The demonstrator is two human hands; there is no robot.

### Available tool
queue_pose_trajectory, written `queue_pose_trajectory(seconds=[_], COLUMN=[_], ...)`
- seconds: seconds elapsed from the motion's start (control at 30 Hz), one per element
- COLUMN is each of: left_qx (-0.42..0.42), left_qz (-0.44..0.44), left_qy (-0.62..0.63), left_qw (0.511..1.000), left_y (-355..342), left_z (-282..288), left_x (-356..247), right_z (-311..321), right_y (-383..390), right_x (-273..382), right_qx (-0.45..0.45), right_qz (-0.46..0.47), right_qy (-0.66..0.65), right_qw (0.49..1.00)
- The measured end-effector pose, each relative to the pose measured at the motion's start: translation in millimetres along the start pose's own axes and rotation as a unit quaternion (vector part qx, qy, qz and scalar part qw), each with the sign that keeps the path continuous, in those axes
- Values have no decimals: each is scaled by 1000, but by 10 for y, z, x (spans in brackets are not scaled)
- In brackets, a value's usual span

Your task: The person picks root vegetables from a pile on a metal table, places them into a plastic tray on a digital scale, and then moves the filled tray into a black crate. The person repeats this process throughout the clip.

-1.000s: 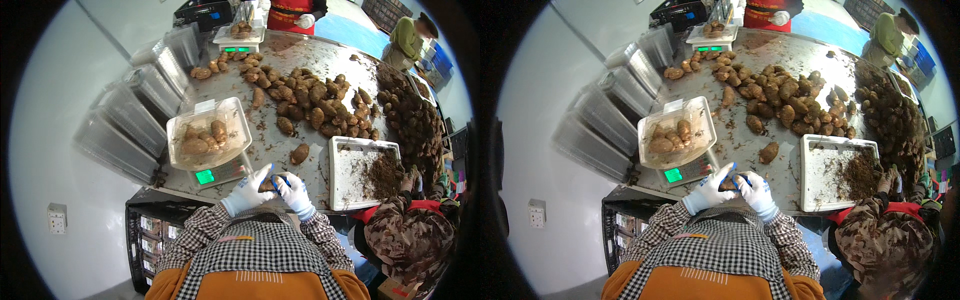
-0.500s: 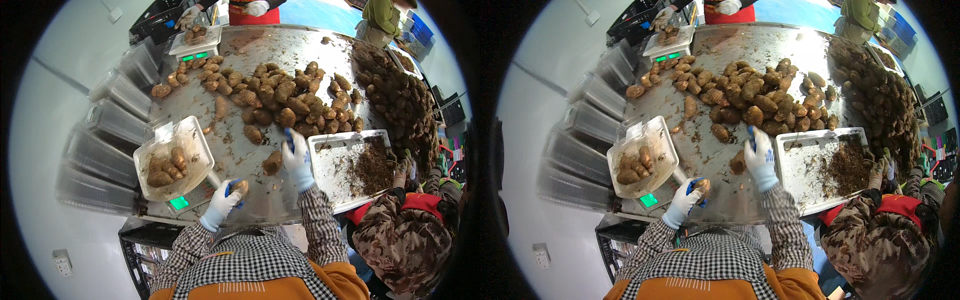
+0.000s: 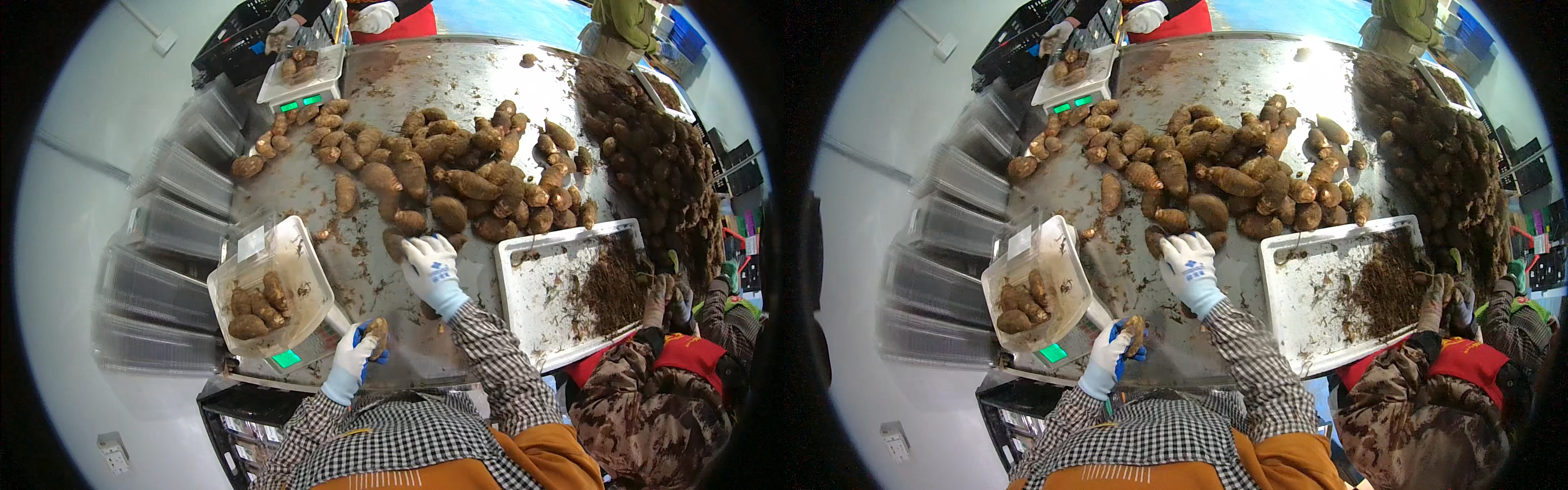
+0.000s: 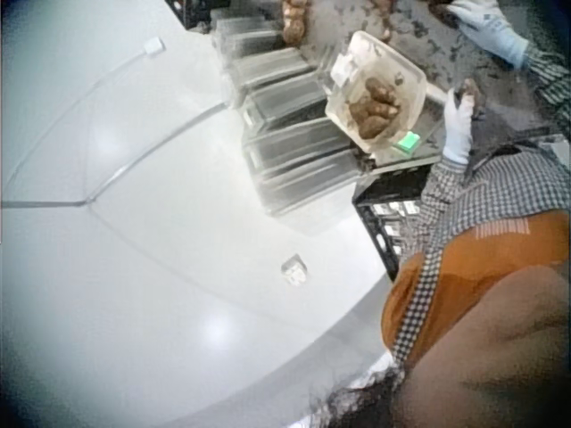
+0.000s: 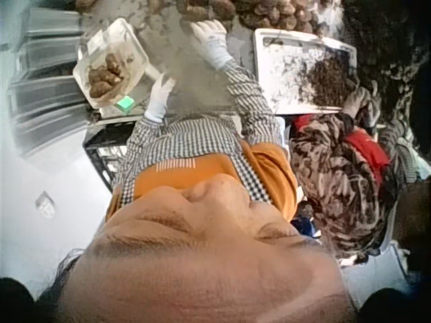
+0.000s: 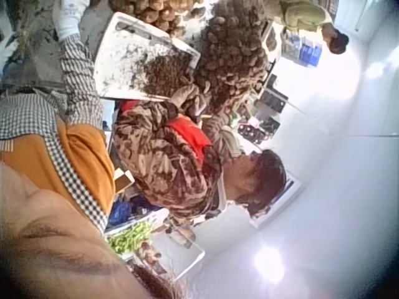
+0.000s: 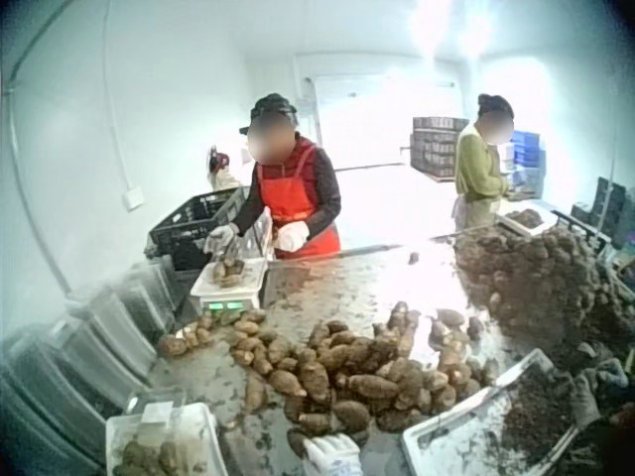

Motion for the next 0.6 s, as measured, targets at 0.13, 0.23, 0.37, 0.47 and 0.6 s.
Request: queue_pose_trajectory(seconds=[0.13,0.23,0.37,0.47,0.6], left_qx=[-4,-11,3,6,-1], left_qz=[-1,19,14,5,8], left_qy=[21,16,34,51,52], left_qw=[1000,1000,999,999,999], left_y=[-42,41,66,75,50], left_z=[45,-46,-69,-71,-58], left_x=[80,12,82,87,119], right_z=[525,529,389,440,290], right_y=[-306,-460,-458,-399,199], right_x=[-246,-936,-901,-455,25], right_qx=[-149,-91,63,150,137], right_qz=[-91,-159,-153,-171,-87], right_qy=[-112,144,254,147,94], right_qw=[978,972,953,963,982])
Point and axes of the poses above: each hand's wrist, its own y-axis away from the middle knuckle, its own z-axis out of the back of the hand, x = y × z, the point moved 1 cm from there along -y, towards the middle knuckle, and after that the axes turned 13 degrees about z, right-handed, at the moved point
